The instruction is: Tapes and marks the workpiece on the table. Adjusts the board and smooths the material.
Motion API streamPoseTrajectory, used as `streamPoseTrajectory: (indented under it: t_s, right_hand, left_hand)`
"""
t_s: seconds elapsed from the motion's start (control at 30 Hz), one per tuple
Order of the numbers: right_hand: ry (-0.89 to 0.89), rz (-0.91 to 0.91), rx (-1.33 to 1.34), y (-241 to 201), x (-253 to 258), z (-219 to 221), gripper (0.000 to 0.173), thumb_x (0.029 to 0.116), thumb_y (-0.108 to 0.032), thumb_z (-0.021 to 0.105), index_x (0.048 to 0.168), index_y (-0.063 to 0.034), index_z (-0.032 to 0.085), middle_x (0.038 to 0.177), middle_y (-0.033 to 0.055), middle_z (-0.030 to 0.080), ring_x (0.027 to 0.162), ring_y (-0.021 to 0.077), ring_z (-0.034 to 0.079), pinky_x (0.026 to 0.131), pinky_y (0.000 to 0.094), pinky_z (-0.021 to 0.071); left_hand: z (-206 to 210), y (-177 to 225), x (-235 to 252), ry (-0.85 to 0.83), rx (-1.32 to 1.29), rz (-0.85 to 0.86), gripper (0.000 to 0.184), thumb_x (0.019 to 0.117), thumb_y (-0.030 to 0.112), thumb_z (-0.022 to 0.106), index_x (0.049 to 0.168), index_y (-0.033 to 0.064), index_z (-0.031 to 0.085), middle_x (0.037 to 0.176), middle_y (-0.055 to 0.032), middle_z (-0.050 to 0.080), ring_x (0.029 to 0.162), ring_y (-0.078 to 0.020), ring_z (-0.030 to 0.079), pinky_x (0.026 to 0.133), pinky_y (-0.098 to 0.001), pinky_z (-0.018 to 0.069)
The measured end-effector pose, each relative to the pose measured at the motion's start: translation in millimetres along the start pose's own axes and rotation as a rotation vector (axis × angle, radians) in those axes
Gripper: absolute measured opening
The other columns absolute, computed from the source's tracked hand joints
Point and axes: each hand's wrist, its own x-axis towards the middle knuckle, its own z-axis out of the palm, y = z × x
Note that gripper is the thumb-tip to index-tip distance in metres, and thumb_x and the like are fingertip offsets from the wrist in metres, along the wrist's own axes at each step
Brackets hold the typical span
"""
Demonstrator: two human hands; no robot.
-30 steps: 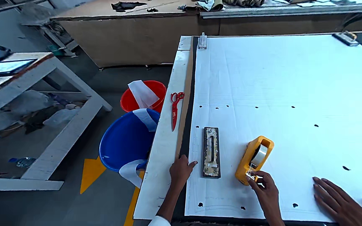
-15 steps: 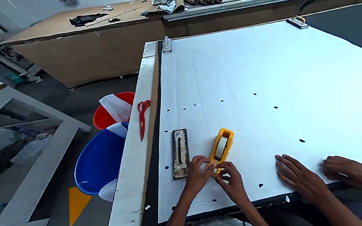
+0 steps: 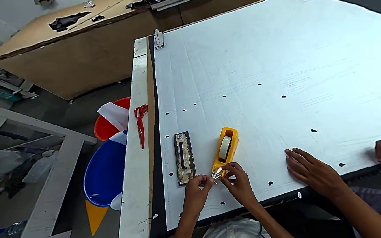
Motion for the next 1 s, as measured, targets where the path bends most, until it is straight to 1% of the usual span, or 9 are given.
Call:
streamPoseTrajectory:
  t_s: [0.2,0.3,0.5,0.63,0.73,0.83,0.9,0.93,1.0]
  right_hand:
    - [-0.017,0.095,-0.005,-13,3,-5,0.028,0.0892,-0.026,0.068,0.114,-0.0134,0.074,0.117,0.0051,0.062,0.085,0.0143,0.068,0.069,0.0307,0.0624]
    - [0.035,0.092,-0.065,-13,5,0,0.03,0.0872,-0.038,0.077,0.108,-0.0162,0.075,0.111,0.0027,0.063,0.079,0.0133,0.067,0.063,0.0295,0.0606]
    - [0.064,0.002,-0.111,-15,1,-1,0.026,0.0859,-0.027,0.079,0.105,-0.0107,0.073,0.111,0.0057,0.065,0.079,0.0158,0.067,0.063,0.0343,0.0602]
    - [0.056,0.014,-0.115,-13,1,-3,0.027,0.087,-0.026,0.08,0.108,-0.01,0.073,0.115,0.0072,0.064,0.082,0.0177,0.068,0.065,0.036,0.0618]
    - [0.063,0.016,-0.132,-14,0,-3,0.027,0.0876,-0.024,0.08,0.11,-0.0113,0.072,0.116,0.0064,0.062,0.08,0.0172,0.068,0.063,0.0359,0.0619]
    - [0.075,-0.075,-0.138,-16,-2,-2,0.025,0.0886,-0.022,0.079,0.108,-0.0084,0.072,0.114,0.0091,0.062,0.077,0.0159,0.068,0.06,0.0315,0.0615]
    - [0.075,-0.092,-0.185,-70,-2,-1,0.022,0.0883,-0.013,0.077,0.101,0.0044,0.07,0.103,0.0178,0.063,0.073,0.0159,0.066,0.059,0.0241,0.0577]
    - [-0.097,0.234,-0.234,-147,2,-10,0.023,0.0947,-0.006,0.07,0.11,0.0103,0.067,0.11,0.0194,0.063,0.085,0.0175,0.065,0.076,0.0264,0.0552]
    - [-0.132,0.439,-0.244,-213,9,-8,0.021,0.0953,0.003,0.065,0.111,0.0161,0.064,0.108,0.023,0.065,0.084,0.017,0.064,0.079,0.0215,0.052]
  left_hand:
    - [13,-11,1,0.068,-0.156,-0.028,0.02,0.0982,0.017,0.068,0.088,0.0001,0.071,0.074,-0.0065,0.07,0.068,-0.0156,0.066,0.067,-0.0281,0.0546]
    - [18,-19,6,0.069,-0.225,-0.026,0.02,0.0974,0.016,0.07,0.087,-0.0009,0.071,0.072,-0.0073,0.069,0.065,-0.0146,0.064,0.065,-0.0264,0.0538]
    - [48,-34,-8,-0.057,-0.557,-0.411,0.012,0.1008,0.007,0.062,0.095,-0.0037,0.064,0.07,-0.0045,0.061,0.056,-0.0099,0.057,0.054,-0.0237,0.0516]
    - [5,-46,-47,0.13,-0.26,-0.074,0.016,0.0967,0.013,0.067,0.099,-0.0026,0.069,0.075,-0.0047,0.068,0.061,-0.0107,0.063,0.057,-0.0266,0.055]
    - [-43,-82,-59,0.329,0.094,-0.02,0.018,0.0943,0.018,0.071,0.104,0.0029,0.073,0.074,-0.0027,0.07,0.061,-0.0117,0.066,0.058,-0.0297,0.0566]
    - [-69,-106,-65,0.407,0.204,-0.046,0.019,0.092,0.016,0.075,0.107,0.0049,0.073,0.07,0.0,0.068,0.057,-0.0092,0.063,0.056,-0.0259,0.0542]
    - [-73,-110,-66,0.406,0.205,-0.085,0.019,0.0911,0.015,0.077,0.105,0.0041,0.07,0.069,-0.0003,0.069,0.057,-0.0094,0.064,0.057,-0.0261,0.055]
    - [-74,-109,-66,0.395,0.231,-0.111,0.021,0.091,0.017,0.077,0.105,0.0038,0.068,0.069,-0.0002,0.069,0.058,-0.0094,0.065,0.058,-0.0267,0.0556]
    - [-74,-107,-64,0.34,0.375,-0.189,0.028,0.0916,0.024,0.078,0.107,0.0037,0.067,0.07,-0.0013,0.069,0.061,-0.0128,0.066,0.063,-0.0324,0.0565]
